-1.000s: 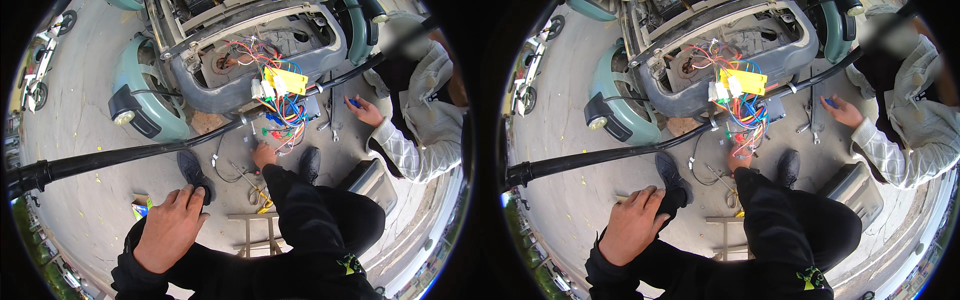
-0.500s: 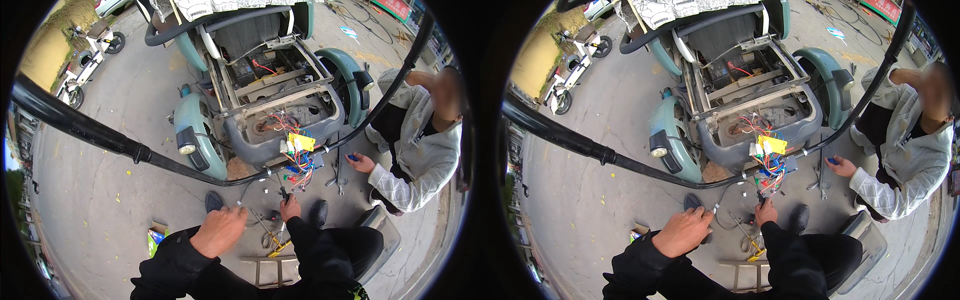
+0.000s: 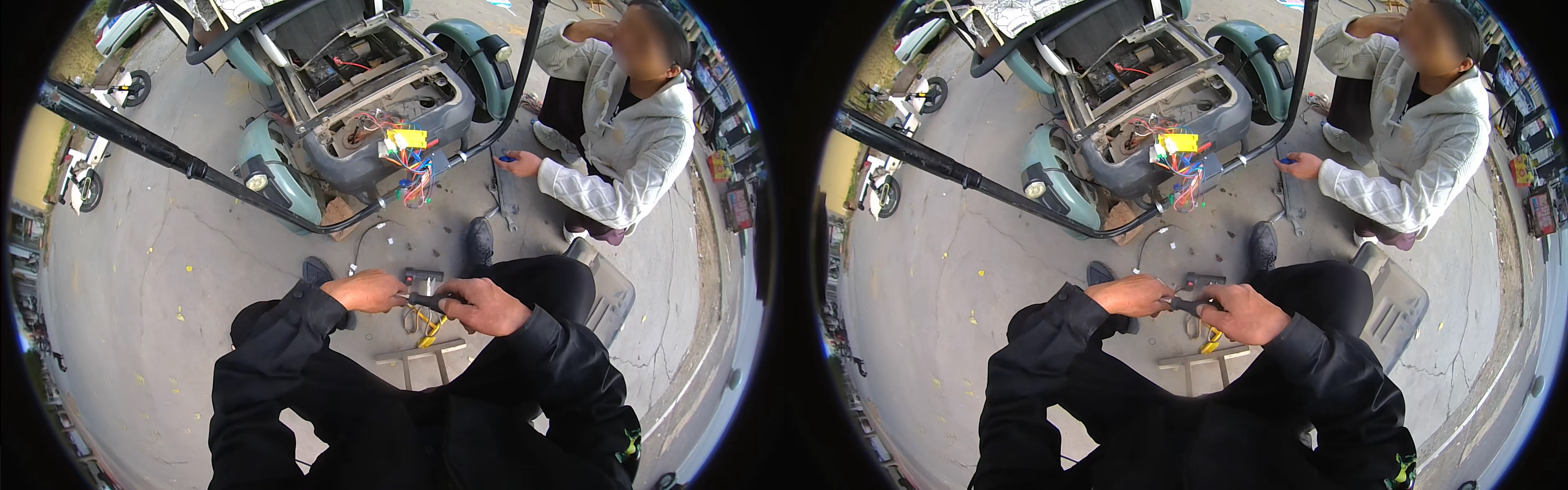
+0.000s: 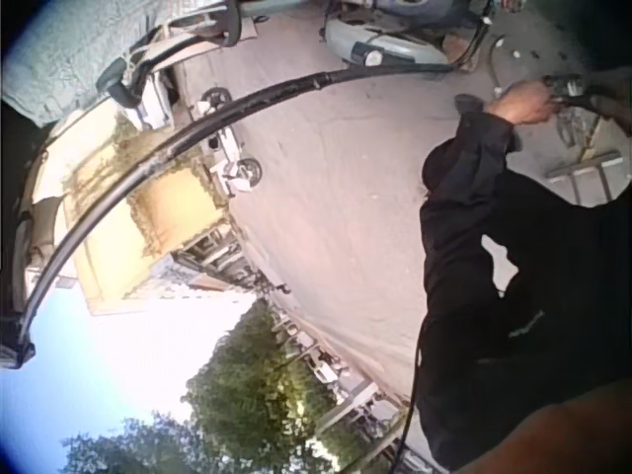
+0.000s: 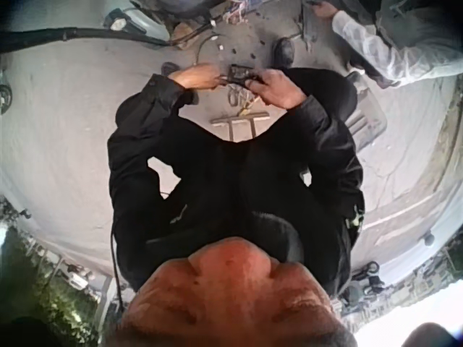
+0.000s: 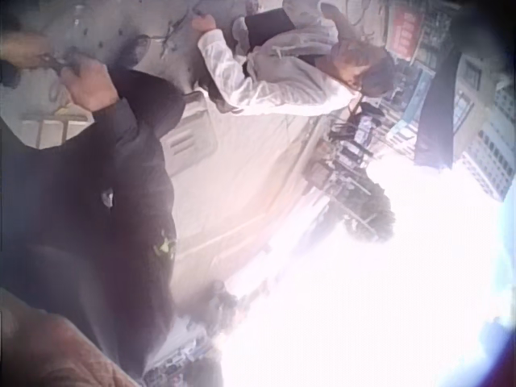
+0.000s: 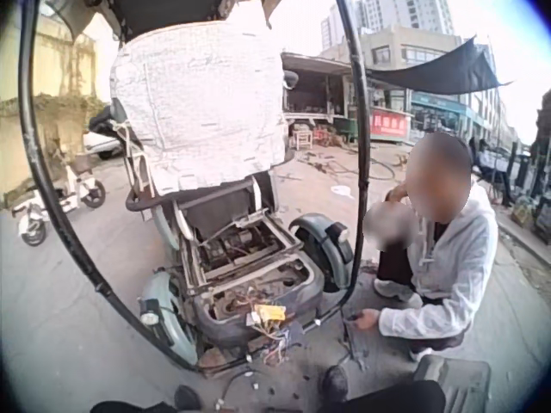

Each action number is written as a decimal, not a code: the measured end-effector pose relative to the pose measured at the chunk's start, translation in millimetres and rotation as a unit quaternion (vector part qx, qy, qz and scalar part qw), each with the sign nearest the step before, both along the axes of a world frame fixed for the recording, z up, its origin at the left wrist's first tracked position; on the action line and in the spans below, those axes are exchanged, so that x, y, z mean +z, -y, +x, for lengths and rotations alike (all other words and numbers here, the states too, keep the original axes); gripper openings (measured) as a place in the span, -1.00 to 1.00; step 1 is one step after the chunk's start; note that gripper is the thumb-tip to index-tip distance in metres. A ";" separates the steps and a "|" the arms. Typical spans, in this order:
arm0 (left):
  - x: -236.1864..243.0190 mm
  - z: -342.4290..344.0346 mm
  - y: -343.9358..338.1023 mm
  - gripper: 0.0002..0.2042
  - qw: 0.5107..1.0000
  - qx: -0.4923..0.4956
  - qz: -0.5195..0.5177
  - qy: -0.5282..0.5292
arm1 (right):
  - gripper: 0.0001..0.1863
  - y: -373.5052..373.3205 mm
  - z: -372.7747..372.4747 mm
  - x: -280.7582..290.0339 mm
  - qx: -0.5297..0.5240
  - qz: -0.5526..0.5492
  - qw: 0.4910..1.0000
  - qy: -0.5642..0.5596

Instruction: The person works on the exposed wiring of a teal three-wheeled vehicle, stripping and twisting wires, then using a soldering iron to join connections. The person also handles a small silver box and continues to connect wires within the vehicle's frame.

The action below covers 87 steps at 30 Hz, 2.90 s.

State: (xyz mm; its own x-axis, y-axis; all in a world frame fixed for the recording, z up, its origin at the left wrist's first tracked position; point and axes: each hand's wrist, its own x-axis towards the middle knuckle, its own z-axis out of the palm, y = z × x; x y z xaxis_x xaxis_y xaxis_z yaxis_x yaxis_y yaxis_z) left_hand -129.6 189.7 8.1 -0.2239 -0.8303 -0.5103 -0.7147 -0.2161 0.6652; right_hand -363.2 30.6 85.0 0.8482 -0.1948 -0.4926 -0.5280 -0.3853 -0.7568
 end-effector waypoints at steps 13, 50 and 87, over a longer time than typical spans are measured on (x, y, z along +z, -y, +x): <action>-231.7 16.1 92.4 -0.70 0.987 0.137 0.001 0.083 | -0.70 66.7 -24.5 -16.5 0.001 -0.396 0.918 -0.016; 16.7 -16.5 54.0 -0.76 0.500 0.631 -0.272 -0.527 | -0.55 53.8 -9.9 16.9 -0.332 0.182 0.824 0.422; 208.1 45.7 69.9 -0.67 0.482 0.545 -0.569 -0.383 | -0.60 65.5 153.9 71.6 -0.396 0.519 0.683 0.328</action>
